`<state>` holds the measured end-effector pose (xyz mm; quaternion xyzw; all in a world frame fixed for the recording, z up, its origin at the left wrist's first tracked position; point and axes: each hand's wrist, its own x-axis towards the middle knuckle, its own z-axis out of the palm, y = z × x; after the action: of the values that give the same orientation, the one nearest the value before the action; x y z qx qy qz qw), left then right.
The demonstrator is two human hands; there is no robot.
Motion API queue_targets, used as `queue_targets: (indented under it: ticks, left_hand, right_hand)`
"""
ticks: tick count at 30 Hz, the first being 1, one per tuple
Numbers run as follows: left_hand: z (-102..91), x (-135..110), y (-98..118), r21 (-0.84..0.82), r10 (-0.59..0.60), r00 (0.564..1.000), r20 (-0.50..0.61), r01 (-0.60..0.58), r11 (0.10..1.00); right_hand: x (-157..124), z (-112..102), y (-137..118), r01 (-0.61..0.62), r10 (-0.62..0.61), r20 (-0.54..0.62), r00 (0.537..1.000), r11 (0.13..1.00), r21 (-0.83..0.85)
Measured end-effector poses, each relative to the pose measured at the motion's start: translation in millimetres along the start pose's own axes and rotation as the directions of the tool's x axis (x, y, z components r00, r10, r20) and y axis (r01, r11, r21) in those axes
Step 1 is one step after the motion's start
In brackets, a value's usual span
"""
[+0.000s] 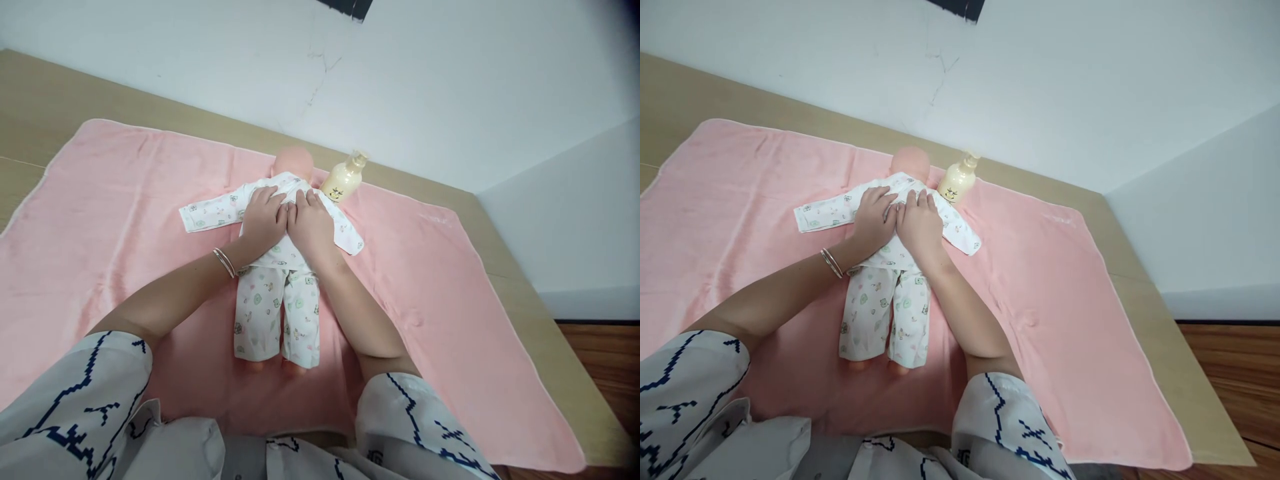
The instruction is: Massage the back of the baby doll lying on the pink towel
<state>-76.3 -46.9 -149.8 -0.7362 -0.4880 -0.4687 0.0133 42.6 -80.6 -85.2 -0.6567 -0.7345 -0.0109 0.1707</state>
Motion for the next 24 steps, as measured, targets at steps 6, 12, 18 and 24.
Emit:
queue_targets:
  ticks: [6, 12, 18, 24]
  left_hand:
    - [12.2, 1.7, -9.5, -0.04, -0.092, 0.994, 0.053, 0.095, 0.995]
    - [8.8, 7.8, -11.9, -0.081, -0.01, 0.986, 0.169, 0.024, 0.996]
    - [-4.7, 11.1, 0.6, -0.042, 0.073, 0.984, 0.162, -0.067, 0.997]
    - [-12.5, 16.0, 9.7, -0.17, -0.124, 0.975, 0.185, 0.156, 0.973]
  right_hand:
    - [17.1, 6.6, 29.3, 0.1, -0.115, 0.088, 0.989, 0.982, 0.158]
    - [23.9, 7.0, 38.7, 0.19, -0.208, 0.116, 0.971, 0.971, 0.146]
    - [4.4, -7.4, 7.0, 0.094, -0.098, 0.135, 0.986, 0.995, 0.033]
    - [-0.2, -9.5, 6.0, 0.043, -0.05, 0.095, 0.994, 0.996, 0.074]
